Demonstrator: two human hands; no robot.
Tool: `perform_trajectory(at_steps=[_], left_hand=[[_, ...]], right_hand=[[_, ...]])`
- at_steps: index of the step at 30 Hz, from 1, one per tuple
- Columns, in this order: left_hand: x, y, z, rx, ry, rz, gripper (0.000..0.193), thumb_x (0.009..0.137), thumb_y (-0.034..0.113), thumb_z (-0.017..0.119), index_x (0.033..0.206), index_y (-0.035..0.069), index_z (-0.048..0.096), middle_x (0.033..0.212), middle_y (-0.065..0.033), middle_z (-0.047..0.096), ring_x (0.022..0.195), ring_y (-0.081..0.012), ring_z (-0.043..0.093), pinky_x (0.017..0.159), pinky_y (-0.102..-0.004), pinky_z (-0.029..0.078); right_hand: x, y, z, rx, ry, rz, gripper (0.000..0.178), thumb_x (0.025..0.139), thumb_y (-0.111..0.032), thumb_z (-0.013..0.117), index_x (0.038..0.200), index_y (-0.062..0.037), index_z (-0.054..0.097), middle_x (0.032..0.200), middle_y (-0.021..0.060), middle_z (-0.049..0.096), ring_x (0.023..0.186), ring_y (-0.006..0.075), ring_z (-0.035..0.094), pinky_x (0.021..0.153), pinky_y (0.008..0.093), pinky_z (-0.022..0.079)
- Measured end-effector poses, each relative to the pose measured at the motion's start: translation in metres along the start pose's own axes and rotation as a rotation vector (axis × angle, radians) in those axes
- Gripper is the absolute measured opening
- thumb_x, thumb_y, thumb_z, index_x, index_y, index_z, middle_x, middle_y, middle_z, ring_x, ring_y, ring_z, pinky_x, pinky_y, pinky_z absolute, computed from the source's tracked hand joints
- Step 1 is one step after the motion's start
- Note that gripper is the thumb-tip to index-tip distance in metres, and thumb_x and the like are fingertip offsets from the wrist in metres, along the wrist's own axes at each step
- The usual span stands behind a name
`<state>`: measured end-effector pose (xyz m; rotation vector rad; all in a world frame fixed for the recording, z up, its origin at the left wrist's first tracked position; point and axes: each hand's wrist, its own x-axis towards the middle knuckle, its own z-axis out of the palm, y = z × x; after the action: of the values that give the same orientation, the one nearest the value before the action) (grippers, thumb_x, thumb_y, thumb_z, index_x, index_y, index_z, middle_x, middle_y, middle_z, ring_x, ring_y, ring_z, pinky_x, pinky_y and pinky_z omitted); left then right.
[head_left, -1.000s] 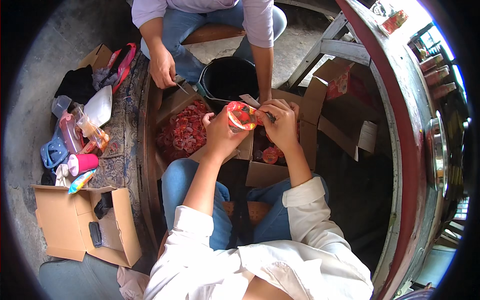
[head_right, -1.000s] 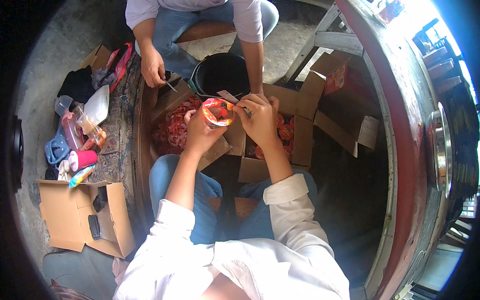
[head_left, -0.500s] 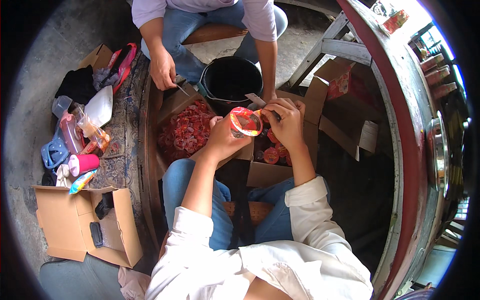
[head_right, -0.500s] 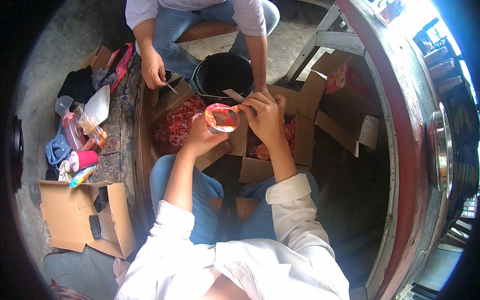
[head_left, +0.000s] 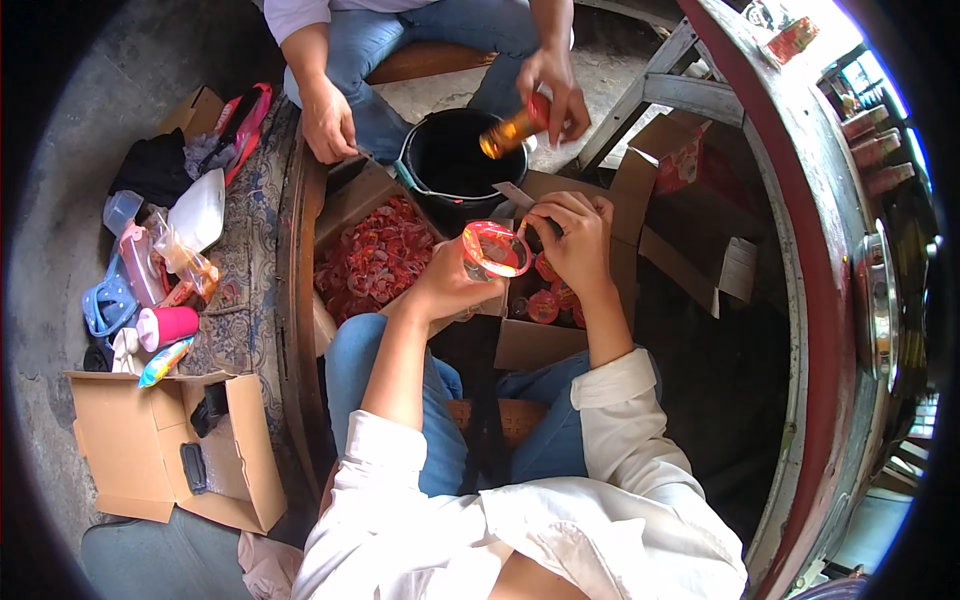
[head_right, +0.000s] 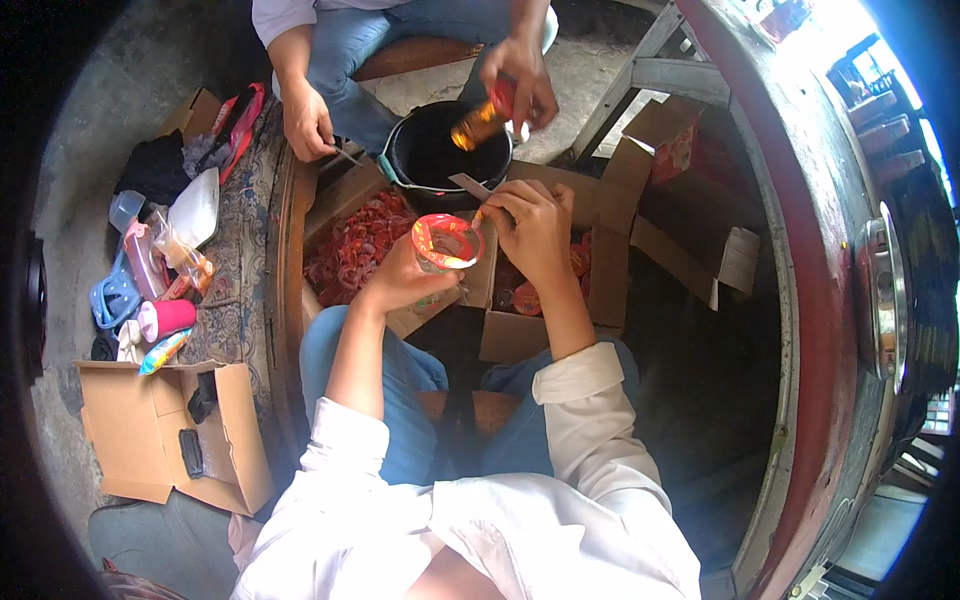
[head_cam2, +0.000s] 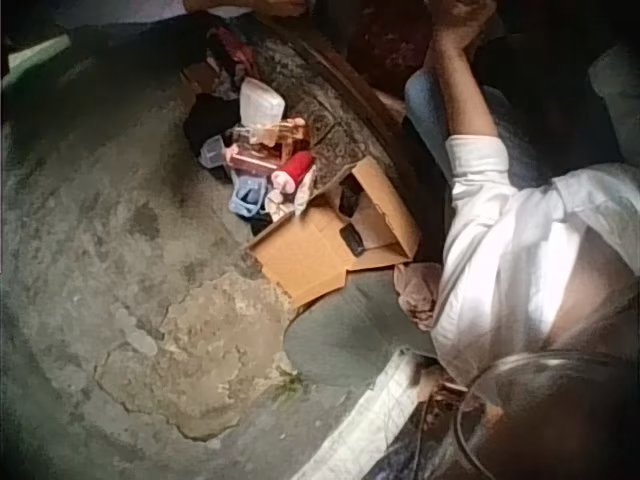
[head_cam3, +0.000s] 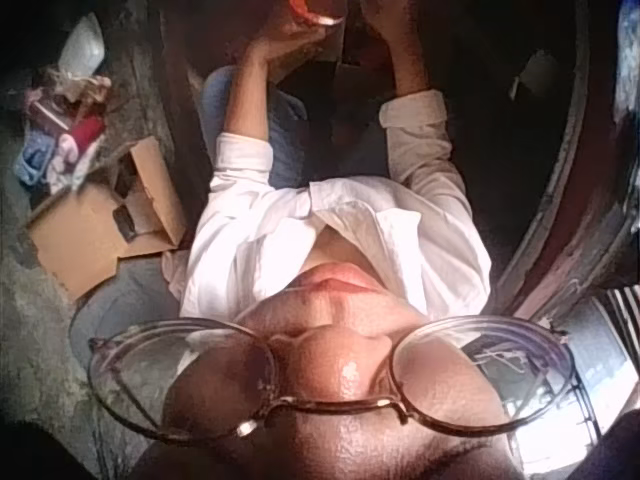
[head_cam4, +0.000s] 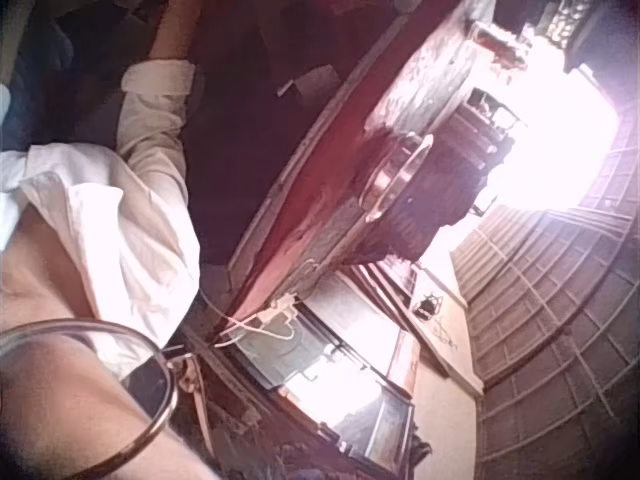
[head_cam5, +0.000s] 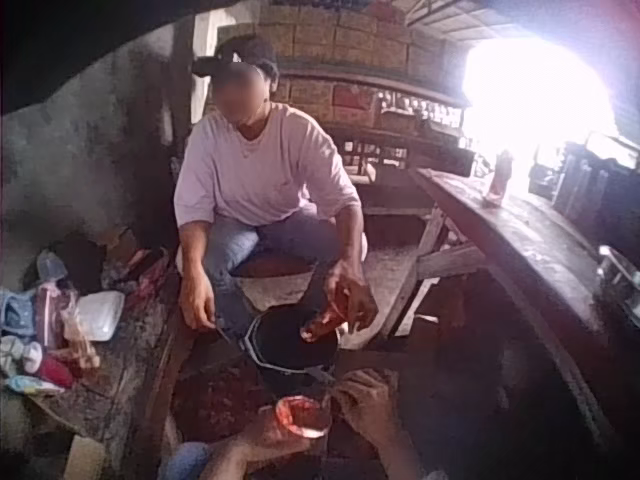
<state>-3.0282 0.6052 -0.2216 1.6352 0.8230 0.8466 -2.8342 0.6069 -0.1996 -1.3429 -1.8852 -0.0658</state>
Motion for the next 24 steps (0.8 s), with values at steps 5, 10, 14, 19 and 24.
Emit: perform_trajectory(at_steps=[5, 10, 14, 19, 24], left_hand=[[0.000, 0.001, -0.002, 0.011, 0.069, 0.021, 0.050, 0.063, 0.018, 0.074, 0.108, 0.006, 0.054, 0.098, -0.0066, 0.065, 0.096, -0.0178, 0.062, 0.084, -0.0318, 0.046], [0.001, -0.002, -0.001, 0.236, 0.211, -0.009, 0.067, 0.063, 0.024, 0.077, 0.118, 0.009, 0.041, 0.102, -0.0057, 0.062, 0.099, -0.0214, 0.060, 0.090, -0.0388, 0.038], [0.001, -0.010, 0.000, 0.338, 0.302, 0.003, 0.075, 0.065, 0.026, 0.075, 0.122, 0.009, 0.029, 0.107, -0.0070, 0.060, 0.103, -0.0251, 0.057, 0.091, -0.0405, 0.031], [-0.001, -0.007, -0.003, 0.345, 0.351, -0.012, 0.072, 0.068, 0.026, 0.074, 0.120, 0.007, 0.028, 0.108, -0.0094, 0.060, 0.103, -0.0264, 0.057, 0.091, -0.0400, 0.031], [-0.001, 0.001, -0.006, 0.377, 0.337, 0.010, 0.069, 0.070, 0.026, 0.072, 0.120, 0.007, 0.028, 0.108, -0.0097, 0.060, 0.104, -0.0257, 0.056, 0.091, -0.0406, 0.030]], right_hand=[[0.004, 0.000, -0.011, 0.076, -0.065, 0.045, 0.007, 0.073, -0.019, 0.070, 0.073, -0.0119, 0.068, 0.078, -0.0029, 0.064, 0.081, 0.0176, 0.058, 0.080, 0.0370, 0.031], [0.005, -0.002, -0.015, 0.130, -0.077, 0.034, 0.010, 0.073, -0.016, 0.070, 0.081, -0.0096, 0.070, 0.080, 0.0003, 0.064, 0.082, 0.0206, 0.058, 0.079, 0.0349, 0.036], [0.005, -0.001, -0.012, 0.147, -0.016, 0.053, 0.010, 0.073, -0.010, 0.068, 0.083, -0.0085, 0.070, 0.079, 0.0023, 0.063, 0.080, 0.0215, 0.058, 0.077, 0.0332, 0.038], [0.010, -0.010, -0.020, 0.100, 0.073, -0.018, 0.011, 0.075, -0.002, 0.063, 0.082, -0.0094, 0.065, 0.075, 0.0021, 0.061, 0.073, 0.0211, 0.058, 0.075, 0.0330, 0.039], [0.008, -0.016, -0.017, 0.020, 0.054, -0.109, 0.014, 0.071, -0.001, 0.063, 0.082, -0.0108, 0.064, 0.072, 0.0007, 0.058, 0.071, 0.0187, 0.057, 0.075, 0.0335, 0.040]])
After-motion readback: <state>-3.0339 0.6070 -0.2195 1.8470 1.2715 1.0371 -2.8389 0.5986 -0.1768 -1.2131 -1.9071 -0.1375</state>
